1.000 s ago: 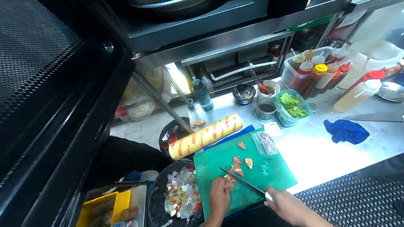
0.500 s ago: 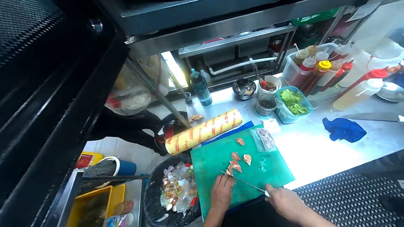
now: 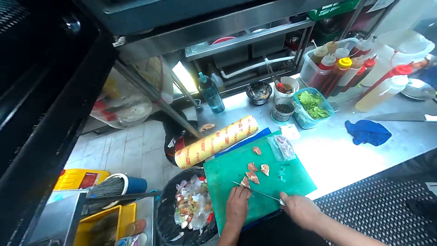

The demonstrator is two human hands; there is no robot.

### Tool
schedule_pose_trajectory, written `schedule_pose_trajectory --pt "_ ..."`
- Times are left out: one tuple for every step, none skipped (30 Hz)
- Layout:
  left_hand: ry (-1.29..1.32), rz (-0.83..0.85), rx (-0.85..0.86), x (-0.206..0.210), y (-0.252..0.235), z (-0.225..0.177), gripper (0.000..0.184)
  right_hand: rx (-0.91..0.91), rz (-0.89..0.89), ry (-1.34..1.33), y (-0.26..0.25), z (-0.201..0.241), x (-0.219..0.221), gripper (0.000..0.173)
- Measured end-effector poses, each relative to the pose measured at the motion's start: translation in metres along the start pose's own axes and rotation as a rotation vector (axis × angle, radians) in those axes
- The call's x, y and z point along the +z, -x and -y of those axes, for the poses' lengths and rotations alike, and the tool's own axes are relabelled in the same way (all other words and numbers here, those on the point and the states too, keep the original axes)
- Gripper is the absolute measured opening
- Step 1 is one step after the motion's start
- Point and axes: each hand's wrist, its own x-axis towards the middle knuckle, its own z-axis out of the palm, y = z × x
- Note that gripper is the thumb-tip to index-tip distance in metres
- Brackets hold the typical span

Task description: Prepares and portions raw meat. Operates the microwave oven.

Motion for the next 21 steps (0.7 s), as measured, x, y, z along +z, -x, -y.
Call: schedule_pose_trajectory --pt "0.004 -0.005 0.000 0.001 0.001 0.000 0.018 -0.009 0.013 0.000 0.005 -0.003 -0.004 0.037" --pt "0.009 -0.008 -0.004 0.001 0.001 0.000 0.018 -0.012 0.023 0.009 0.010 -0.007 -0.008 0.038" --pt "0.012 -0.013 -0.006 0.001 0.001 0.000 0.018 -0.011 0.024 0.024 0.014 -0.010 -0.010 0.038" --pt "0.013 -0.023 -0.004 0.002 0.001 0.000 0.018 -0.009 0.024 0.037 0.016 -0.011 -0.012 0.038" --pt "0.013 -0.027 -0.002 0.003 0.001 0.001 0.018 -0.009 0.027 0.043 0.015 -0.012 -0.013 0.037" --pt "0.015 -0.027 -0.001 0.003 0.002 0.001 0.017 -0.012 0.034 0.044 0.014 -0.011 -0.013 0.037" --pt "0.016 -0.021 -0.002 0.002 0.002 0.000 0.017 -0.015 0.037 0.043 0.014 -0.010 -0.013 0.036" --pt "0.022 -0.015 -0.004 0.001 0.002 -0.001 0.016 -0.014 0.044 0.048 0.015 -0.009 -0.016 0.035" --pt "0.032 -0.005 -0.007 -0.001 0.000 -0.002 0.017 -0.008 0.055 0.054 0.018 -0.007 -0.022 0.035" --pt "0.041 0.000 -0.012 -0.002 0.000 -0.002 0.017 0.001 0.067 0.061 0.022 -0.005 -0.026 0.035" --pt "0.046 -0.002 -0.015 -0.002 0.000 -0.002 0.017 0.006 0.072 0.065 0.024 -0.002 -0.029 0.034" --pt "0.047 -0.010 -0.015 -0.001 -0.001 -0.002 0.016 0.006 0.071 0.056 0.021 0.001 -0.028 0.033" --pt "0.046 -0.016 -0.011 -0.001 -0.001 -0.001 0.016 0.002 0.064 0.037 0.013 0.005 -0.024 0.033" --pt "0.045 -0.022 -0.007 0.001 0.000 -0.001 0.016 -0.008 0.046 0.009 -0.001 0.010 -0.016 0.033" --pt "0.043 -0.026 -0.006 0.002 0.001 -0.001 0.016 -0.018 0.023 -0.015 -0.017 0.016 -0.006 0.033" --pt "0.041 -0.022 -0.007 0.002 0.001 -0.001 0.017 -0.027 0.007 -0.036 -0.032 0.022 0.001 0.034" --pt "0.044 -0.021 -0.010 0.002 0.000 -0.001 0.017 -0.036 -0.010 -0.047 -0.042 0.026 0.004 0.035" --pt "0.054 -0.018 -0.026 0.001 -0.001 -0.001 0.018 -0.043 -0.009 -0.051 -0.047 0.027 0.003 0.036" --pt "0.071 -0.013 -0.059 -0.004 0.001 -0.001 0.018 -0.048 0.003 -0.054 -0.046 0.025 0.002 0.037" --pt "0.086 -0.007 -0.116 -0.010 0.003 -0.003 0.018 -0.047 0.020 -0.060 -0.040 0.020 0.001 0.039" --pt "0.092 0.003 -0.201 -0.018 0.003 -0.004 0.018 -0.043 0.039 -0.071 -0.032 0.011 -0.001 0.041"
